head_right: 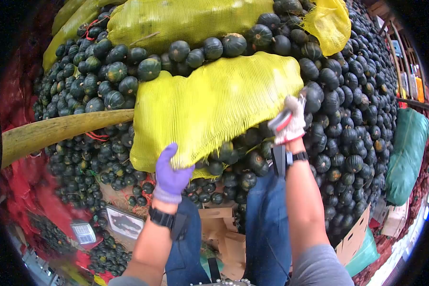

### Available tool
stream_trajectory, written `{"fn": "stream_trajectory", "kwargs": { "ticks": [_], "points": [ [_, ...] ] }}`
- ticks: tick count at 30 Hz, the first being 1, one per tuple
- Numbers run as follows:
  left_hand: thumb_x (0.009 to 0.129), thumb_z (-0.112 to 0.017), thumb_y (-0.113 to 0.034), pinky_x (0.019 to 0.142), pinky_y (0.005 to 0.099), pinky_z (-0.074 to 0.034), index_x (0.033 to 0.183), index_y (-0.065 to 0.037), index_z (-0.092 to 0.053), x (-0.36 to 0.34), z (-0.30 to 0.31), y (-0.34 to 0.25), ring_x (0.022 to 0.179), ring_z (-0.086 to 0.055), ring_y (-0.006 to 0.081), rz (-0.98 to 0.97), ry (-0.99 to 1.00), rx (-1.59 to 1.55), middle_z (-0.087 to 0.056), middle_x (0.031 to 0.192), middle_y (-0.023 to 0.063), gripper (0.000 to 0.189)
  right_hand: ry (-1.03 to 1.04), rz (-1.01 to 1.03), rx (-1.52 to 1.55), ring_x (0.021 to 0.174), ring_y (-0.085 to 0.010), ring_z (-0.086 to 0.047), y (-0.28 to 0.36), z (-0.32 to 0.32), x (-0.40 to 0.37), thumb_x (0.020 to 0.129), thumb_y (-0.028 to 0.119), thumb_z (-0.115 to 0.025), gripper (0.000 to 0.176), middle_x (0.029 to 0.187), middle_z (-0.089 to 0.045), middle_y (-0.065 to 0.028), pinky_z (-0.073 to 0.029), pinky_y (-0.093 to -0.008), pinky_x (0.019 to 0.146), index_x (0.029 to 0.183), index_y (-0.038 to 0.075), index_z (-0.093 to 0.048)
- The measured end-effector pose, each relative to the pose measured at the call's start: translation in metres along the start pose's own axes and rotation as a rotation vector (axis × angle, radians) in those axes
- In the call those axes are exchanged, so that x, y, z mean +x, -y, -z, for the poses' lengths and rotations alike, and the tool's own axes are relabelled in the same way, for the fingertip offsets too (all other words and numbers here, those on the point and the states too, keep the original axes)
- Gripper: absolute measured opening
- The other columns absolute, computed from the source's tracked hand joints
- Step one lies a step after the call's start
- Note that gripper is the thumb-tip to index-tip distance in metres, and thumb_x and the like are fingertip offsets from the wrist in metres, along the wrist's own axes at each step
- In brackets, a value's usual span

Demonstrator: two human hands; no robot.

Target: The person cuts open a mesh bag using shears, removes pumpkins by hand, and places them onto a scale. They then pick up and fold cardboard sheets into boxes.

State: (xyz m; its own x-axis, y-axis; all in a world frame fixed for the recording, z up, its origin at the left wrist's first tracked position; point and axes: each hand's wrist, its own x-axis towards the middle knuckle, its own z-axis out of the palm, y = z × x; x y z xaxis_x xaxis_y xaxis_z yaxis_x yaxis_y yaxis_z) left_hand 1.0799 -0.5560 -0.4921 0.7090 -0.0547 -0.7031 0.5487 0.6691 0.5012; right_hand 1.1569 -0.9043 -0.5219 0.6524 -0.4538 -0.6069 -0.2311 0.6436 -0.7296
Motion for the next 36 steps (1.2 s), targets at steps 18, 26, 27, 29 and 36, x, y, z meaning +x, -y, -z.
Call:
{"fn": "stream_trajectory", "kwargs": {
  "ticks": [18,26,27,29,36],
  "points": [
    [0.096,-0.062,-0.018,0.116,0.0439,-0.033,0.152,-0.001,-0.033,-0.012,0.024,-0.084,0.142,-0.035,0.0317,-0.419,-0.222,1.112,-0.043,0.148,0.0184,0.065,-0.208,-0.605,-0.430,0.069,-0.0171,-0.054,-0.136,0.079,-0.248,0.091,0.022,-0.069,0.024,0.083,-0.055,-0.0024,-0.046,-0.0334,0.061,0.100,0.011,-0.048],
    [0.092,-0.064,-0.043,0.122,0.0541,-0.016,0.155,-0.010,-0.035,0.118,-0.147,0.021,0.147,-0.028,0.0378,-0.681,0.478,2.040,-0.041,0.153,0.0162,0.077,-0.128,-0.638,-1.222,0.118,-0.0415,-0.057,0.019,0.053,-0.179,0.080,0.050,-0.072,0.072,0.136,-0.049,-0.0266,-0.046,-0.0468,0.101,0.130,0.005,-0.049],
    [0.092,-0.064,-0.043,0.122,0.0541,-0.016,0.155,-0.010,-0.035,0.124,-0.144,0.038,0.147,-0.028,0.0378,-0.673,0.490,2.034,-0.041,0.153,0.0162,0.077,-0.173,-0.400,-1.270,0.121,-0.0424,-0.055,0.042,0.054,-0.163,0.082,0.050,-0.070,0.075,0.143,-0.043,-0.0260,-0.044,-0.0465,0.104,0.137,0.007,-0.043],
    [0.092,-0.061,-0.049,0.119,0.0637,-0.011,0.154,-0.015,-0.037,0.129,-0.129,0.072,0.147,-0.032,0.0323,-0.359,0.767,2.351,-0.046,0.150,0.0086,0.074,-0.200,0.049,-1.476,0.133,-0.0408,-0.043,0.067,0.072,-0.108,0.086,0.048,-0.066,0.077,0.143,-0.041,-0.0273,-0.039,-0.0443,0.112,0.144,0.005,-0.039],
    [0.094,-0.058,-0.040,0.104,0.0615,-0.033,0.099,-0.018,-0.066,0.148,-0.115,0.119,0.107,-0.060,0.0256,-0.416,0.663,2.534,-0.070,0.094,0.0013,0.024,0.103,-0.374,-1.428,0.107,-0.0346,-0.065,0.063,0.054,0.097,0.082,0.043,-0.067,0.057,0.121,-0.067,-0.0211,-0.051,-0.0423,0.094,0.122,0.002,-0.063]
  ]
}}
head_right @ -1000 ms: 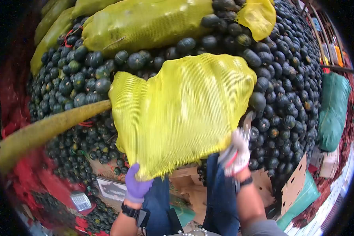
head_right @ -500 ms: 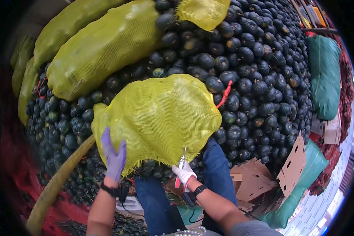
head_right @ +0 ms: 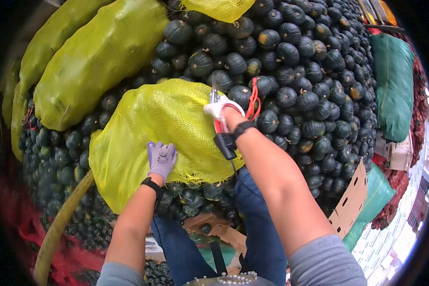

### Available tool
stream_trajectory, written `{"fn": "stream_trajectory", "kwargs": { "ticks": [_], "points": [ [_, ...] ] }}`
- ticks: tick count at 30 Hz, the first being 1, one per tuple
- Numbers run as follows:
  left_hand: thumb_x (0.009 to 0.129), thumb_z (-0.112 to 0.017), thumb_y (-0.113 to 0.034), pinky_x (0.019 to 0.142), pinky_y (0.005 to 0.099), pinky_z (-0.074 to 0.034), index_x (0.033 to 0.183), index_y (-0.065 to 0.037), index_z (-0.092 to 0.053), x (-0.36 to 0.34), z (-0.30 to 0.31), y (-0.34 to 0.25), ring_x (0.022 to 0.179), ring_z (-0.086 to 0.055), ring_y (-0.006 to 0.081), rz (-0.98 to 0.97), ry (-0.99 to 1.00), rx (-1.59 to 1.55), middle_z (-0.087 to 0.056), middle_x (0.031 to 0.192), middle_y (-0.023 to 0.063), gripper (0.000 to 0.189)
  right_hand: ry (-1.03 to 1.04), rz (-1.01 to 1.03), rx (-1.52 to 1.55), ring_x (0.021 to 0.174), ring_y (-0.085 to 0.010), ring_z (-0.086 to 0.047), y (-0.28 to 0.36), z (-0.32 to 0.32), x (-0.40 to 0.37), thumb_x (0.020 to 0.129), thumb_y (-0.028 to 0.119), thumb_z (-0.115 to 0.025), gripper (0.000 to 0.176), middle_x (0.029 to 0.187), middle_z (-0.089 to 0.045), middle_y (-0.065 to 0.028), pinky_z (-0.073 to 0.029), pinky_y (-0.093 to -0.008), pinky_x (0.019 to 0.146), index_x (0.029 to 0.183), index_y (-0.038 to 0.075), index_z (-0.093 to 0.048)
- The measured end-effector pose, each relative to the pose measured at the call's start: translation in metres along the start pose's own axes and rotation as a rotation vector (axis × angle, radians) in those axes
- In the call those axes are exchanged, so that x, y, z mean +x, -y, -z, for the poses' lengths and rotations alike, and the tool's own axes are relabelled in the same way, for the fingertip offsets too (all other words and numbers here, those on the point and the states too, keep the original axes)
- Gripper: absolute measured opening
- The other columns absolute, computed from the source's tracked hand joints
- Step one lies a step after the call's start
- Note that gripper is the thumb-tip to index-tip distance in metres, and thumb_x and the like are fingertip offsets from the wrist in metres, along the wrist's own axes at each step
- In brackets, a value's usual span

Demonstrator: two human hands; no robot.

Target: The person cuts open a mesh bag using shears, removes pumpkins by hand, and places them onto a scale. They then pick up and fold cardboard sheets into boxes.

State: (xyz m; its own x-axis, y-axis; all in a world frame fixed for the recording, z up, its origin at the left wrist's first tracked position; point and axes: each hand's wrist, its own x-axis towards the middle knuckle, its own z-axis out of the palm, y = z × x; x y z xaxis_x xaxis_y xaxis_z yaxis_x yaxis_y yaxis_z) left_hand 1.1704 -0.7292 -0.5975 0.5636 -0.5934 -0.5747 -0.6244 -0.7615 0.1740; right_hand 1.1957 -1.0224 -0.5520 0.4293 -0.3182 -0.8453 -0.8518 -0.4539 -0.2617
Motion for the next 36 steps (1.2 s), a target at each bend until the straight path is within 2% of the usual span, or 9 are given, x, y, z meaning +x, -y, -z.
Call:
{"fn": "stream_trajectory", "kwargs": {
  "ticks": [7,12,17,21,24,26,27,30,36],
  "points": [
    [0.096,-0.056,-0.040,0.076,0.0432,-0.050,0.090,-0.012,-0.068,-0.048,0.057,0.027,0.075,-0.067,0.0345,0.011,-0.153,-0.630,-0.071,0.082,0.0134,0.031,-0.243,0.002,0.218,0.112,-0.0340,-0.064,0.009,-0.021,-0.079,0.084,0.046,-0.070,0.065,0.121,-0.067,-0.0194,-0.049,-0.0418,0.095,0.131,0.003,-0.055],
    [0.097,-0.055,-0.031,0.077,0.0425,-0.053,0.095,-0.008,-0.068,-0.167,0.099,0.025,0.087,-0.069,0.0347,0.107,0.000,-0.919,-0.072,0.089,0.0135,0.026,-0.223,0.268,0.231,0.121,-0.0281,-0.059,-0.042,-0.050,-0.181,0.085,0.040,-0.072,0.069,0.130,-0.062,-0.0192,-0.045,-0.0367,0.103,0.137,0.000,-0.050],
    [0.096,-0.057,-0.034,0.072,0.0420,-0.053,0.098,-0.013,-0.070,-0.359,0.129,0.038,0.077,-0.069,0.0328,0.115,0.018,-0.759,-0.070,0.082,0.0127,0.025,0.077,0.020,-0.193,0.094,-0.0337,-0.068,0.009,-0.046,-0.417,0.083,0.043,-0.071,0.050,0.104,-0.069,-0.0161,-0.054,-0.0426,0.086,0.114,0.006,-0.057],
    [0.093,-0.066,-0.027,0.065,0.0320,-0.050,0.105,-0.011,-0.069,-0.491,0.089,0.072,0.068,-0.064,0.0195,0.383,0.197,-1.502,-0.069,0.077,0.0051,0.021,0.502,0.385,-0.229,0.085,-0.0312,-0.068,0.004,-0.045,-0.506,0.083,0.046,-0.070,0.044,0.088,-0.068,-0.0127,-0.053,-0.0409,0.076,0.105,0.010,-0.058],
    [0.091,-0.069,-0.031,0.070,0.0317,-0.051,0.112,-0.008,-0.069,-0.465,0.146,0.081,0.075,-0.064,0.0209,0.185,0.521,-0.793,-0.069,0.083,0.0084,0.032,0.327,-0.042,0.080,0.080,-0.0256,-0.067,0.058,-0.030,-0.496,0.084,0.045,-0.071,0.051,0.089,-0.066,-0.0127,-0.054,-0.0374,0.075,0.114,0.007,-0.055],
    [0.088,-0.072,-0.036,0.083,0.0364,-0.049,0.131,-0.004,-0.060,-0.429,0.158,0.090,0.093,-0.063,0.0250,0.076,0.276,-0.807,-0.067,0.098,0.0131,0.055,-0.003,0.265,0.370,0.082,-0.0225,-0.066,0.055,-0.057,-0.447,0.085,0.046,-0.073,0.058,0.095,-0.066,-0.0114,-0.054,-0.0361,0.076,0.120,0.004,-0.053],
    [0.086,-0.074,-0.040,0.095,0.0441,-0.044,0.148,-0.005,-0.044,-0.408,0.171,0.089,0.108,-0.057,0.0320,-0.013,-0.107,-0.674,-0.061,0.114,0.0174,0.078,0.002,0.311,0.291,0.081,-0.0205,-0.064,0.084,-0.051,-0.438,0.084,0.046,-0.074,0.065,0.095,-0.065,-0.0108,-0.054,-0.0346,0.077,0.126,0.002,-0.052],
    [0.079,-0.077,-0.045,0.115,0.0536,-0.027,0.157,-0.011,-0.028,-0.325,0.213,0.096,0.142,-0.030,0.0445,-0.127,-0.359,-0.437,-0.035,0.154,0.0208,0.098,0.330,0.406,0.208,0.098,-0.0296,-0.068,0.113,-0.073,-0.419,0.085,0.050,-0.071,0.070,0.110,-0.068,-0.0174,-0.054,-0.0375,0.084,0.136,0.006,-0.050],
    [0.075,-0.078,-0.040,0.120,0.0534,-0.019,0.159,-0.030,-0.026,-0.169,0.178,0.080,0.150,-0.017,0.0442,-0.225,-0.162,-0.078,-0.021,0.163,0.0193,0.099,0.483,0.354,0.186,0.093,-0.0272,-0.067,0.068,-0.053,-0.418,0.085,0.053,-0.069,0.063,0.103,-0.067,-0.0141,-0.051,-0.0361,0.083,0.127,0.009,-0.054]
  ]
}}
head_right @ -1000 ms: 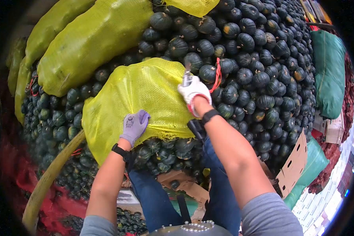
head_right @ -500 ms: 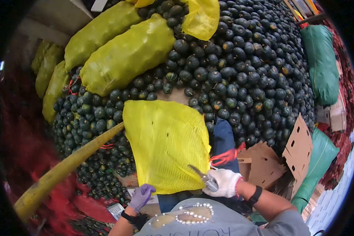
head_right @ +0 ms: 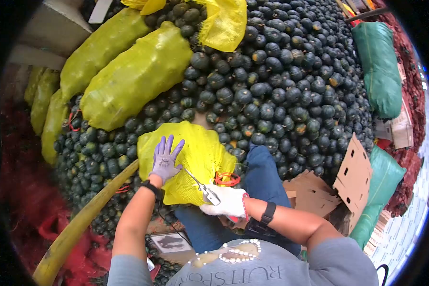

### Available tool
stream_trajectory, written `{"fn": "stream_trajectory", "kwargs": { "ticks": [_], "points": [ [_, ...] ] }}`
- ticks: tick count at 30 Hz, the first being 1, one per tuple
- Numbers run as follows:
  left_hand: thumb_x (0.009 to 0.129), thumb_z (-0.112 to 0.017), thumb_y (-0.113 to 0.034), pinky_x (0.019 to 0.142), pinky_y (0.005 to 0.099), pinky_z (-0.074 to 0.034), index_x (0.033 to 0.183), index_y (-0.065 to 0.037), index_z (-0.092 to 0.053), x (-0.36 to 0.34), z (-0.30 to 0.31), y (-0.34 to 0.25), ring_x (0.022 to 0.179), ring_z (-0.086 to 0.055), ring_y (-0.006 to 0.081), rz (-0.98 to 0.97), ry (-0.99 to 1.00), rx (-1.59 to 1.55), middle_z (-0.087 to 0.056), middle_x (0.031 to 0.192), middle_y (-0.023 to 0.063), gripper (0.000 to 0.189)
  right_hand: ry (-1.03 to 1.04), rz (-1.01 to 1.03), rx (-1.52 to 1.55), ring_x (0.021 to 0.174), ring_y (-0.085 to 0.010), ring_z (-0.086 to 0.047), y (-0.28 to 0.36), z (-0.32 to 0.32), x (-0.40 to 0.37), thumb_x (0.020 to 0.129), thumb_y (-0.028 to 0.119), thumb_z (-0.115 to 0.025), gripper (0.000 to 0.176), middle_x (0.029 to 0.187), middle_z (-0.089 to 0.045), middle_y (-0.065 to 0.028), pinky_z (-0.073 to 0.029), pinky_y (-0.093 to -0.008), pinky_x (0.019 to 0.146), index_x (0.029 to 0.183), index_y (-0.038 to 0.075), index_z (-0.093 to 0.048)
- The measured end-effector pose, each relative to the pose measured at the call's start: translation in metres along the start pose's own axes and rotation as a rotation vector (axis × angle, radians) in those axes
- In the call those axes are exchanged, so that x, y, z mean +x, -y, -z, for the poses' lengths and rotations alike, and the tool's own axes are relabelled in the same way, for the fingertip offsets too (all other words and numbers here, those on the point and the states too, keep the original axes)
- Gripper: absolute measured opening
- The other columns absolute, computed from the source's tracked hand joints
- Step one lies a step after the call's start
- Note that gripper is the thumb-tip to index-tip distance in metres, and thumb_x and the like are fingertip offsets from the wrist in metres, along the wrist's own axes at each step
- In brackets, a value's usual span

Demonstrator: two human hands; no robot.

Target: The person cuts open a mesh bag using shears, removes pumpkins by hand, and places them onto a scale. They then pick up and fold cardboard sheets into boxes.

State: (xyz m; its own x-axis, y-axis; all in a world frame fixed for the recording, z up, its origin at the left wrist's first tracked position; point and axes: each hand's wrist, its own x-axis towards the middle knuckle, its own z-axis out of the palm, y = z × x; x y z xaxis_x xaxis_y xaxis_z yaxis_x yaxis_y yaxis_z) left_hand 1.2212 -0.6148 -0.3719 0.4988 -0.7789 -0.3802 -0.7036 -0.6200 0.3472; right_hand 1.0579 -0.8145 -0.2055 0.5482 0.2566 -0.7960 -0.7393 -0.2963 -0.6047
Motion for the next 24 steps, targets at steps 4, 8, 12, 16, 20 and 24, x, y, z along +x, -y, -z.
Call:
{"fn": "stream_trajectory", "kwargs": {
  "ticks": [4,8,12,16,20,24],
  "points": [
    [0.075,-0.077,-0.038,0.117,0.0500,-0.026,0.146,-0.029,-0.047,0.067,-0.065,0.017,0.142,-0.037,0.0341,-0.092,0.405,-0.010,-0.042,0.154,0.0119,0.078,-0.033,0.030,-0.041,0.081,-0.0211,-0.063,-0.017,0.016,-0.023,0.085,0.051,-0.071,0.051,0.088,-0.062,-0.0093,-0.050,-0.0349,0.074,0.111,0.009,-0.056],
    [0.073,-0.074,-0.026,0.095,0.0416,-0.049,0.099,-0.013,-0.069,0.053,-0.093,0.029,0.096,-0.068,0.0297,0.058,0.426,-0.471,-0.073,0.101,0.0088,0.030,-0.022,-0.050,-0.126,0.079,-0.0244,-0.065,-0.005,0.017,-0.052,0.085,0.050,-0.071,0.049,0.087,-0.063,-0.0097,-0.051,-0.0359,0.072,0.109,0.010,-0.056],
    [0.075,-0.071,-0.027,0.093,0.0413,-0.051,0.101,-0.012,-0.074,-0.008,-0.036,-0.012,0.103,-0.068,0.0312,0.220,0.412,-0.511,-0.074,0.099,0.0147,0.031,0.012,0.003,-0.074,0.076,-0.0260,-0.063,0.004,0.027,-0.112,0.083,0.050,-0.072,0.046,0.085,-0.062,-0.0094,-0.050,-0.0380,0.070,0.103,0.012,-0.056],
    [0.074,-0.072,-0.020,0.084,0.0377,-0.054,0.107,-0.011,-0.074,-0.109,0.013,-0.050,0.090,-0.070,0.0304,0.517,0.219,-0.857,-0.074,0.096,0.0148,0.035,0.049,-0.090,-0.223,0.076,-0.0198,-0.060,0.024,0.059,-0.173,0.082,0.038,-0.077,0.036,0.083,-0.061,-0.0075,-0.049,-0.0356,0.069,0.097,0.010,-0.059],
    [0.077,-0.070,-0.008,0.075,0.0311,-0.055,0.113,-0.004,-0.072,-0.256,0.075,-0.133,0.078,-0.069,0.0221,0.751,0.251,-1.294,-0.073,0.091,0.0123,0.037,-0.113,-0.003,-0.106,0.073,-0.0122,-0.058,0.007,0.103,-0.171,0.086,0.030,-0.070,0.029,0.079,-0.062,-0.0042,-0.051,-0.0356,0.066,0.094,0.004,-0.059],
    [0.081,-0.069,-0.006,0.079,0.0334,-0.054,0.110,-0.003,-0.072,-0.330,0.126,-0.197,0.086,-0.069,0.0260,0.938,0.268,-1.654,-0.072,0.098,0.0154,0.030,0.047,-0.045,-0.453,0.084,-0.0276,-0.066,0.021,0.081,-0.047,0.083,0.041,-0.070,0.038,0.095,-0.067,-0.0148,-0.052,-0.0387,0.076,0.096,0.005,-0.064]
  ]
}}
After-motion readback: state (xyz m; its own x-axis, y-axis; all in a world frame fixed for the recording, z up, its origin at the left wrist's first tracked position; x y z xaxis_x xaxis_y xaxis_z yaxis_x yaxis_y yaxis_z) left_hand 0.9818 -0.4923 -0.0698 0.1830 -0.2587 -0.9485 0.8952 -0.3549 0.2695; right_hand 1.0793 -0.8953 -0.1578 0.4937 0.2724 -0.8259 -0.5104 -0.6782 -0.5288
